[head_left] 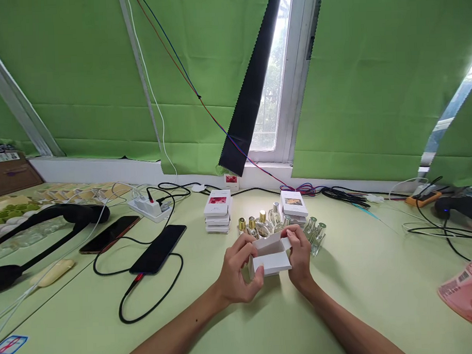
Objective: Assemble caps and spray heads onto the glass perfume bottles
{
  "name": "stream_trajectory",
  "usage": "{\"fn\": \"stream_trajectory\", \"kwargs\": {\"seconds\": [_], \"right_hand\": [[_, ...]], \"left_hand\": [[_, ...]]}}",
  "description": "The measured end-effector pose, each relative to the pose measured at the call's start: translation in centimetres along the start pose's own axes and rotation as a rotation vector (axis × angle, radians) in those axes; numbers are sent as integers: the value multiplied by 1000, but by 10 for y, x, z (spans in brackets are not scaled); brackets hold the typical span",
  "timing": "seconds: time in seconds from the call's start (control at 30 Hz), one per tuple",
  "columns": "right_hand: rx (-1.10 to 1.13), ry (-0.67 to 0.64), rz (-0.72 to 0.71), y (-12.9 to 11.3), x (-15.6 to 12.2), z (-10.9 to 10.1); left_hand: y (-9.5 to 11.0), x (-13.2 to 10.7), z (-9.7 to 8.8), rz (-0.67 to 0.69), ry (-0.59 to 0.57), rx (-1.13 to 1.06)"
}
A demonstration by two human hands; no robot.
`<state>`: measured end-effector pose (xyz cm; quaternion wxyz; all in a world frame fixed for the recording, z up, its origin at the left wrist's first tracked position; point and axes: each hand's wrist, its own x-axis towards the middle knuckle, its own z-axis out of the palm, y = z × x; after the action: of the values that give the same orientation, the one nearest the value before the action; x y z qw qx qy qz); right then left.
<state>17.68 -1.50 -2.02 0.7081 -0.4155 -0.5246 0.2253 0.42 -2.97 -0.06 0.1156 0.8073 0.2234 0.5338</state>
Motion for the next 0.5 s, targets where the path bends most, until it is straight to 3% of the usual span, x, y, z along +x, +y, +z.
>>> {"fn": "stream_trajectory", "kwargs": {"seconds": [0.5], "right_hand": [[102,-120,113,10,-9,1]], "left_hand": [[-1,-3,6,-18,41,-1]]}}
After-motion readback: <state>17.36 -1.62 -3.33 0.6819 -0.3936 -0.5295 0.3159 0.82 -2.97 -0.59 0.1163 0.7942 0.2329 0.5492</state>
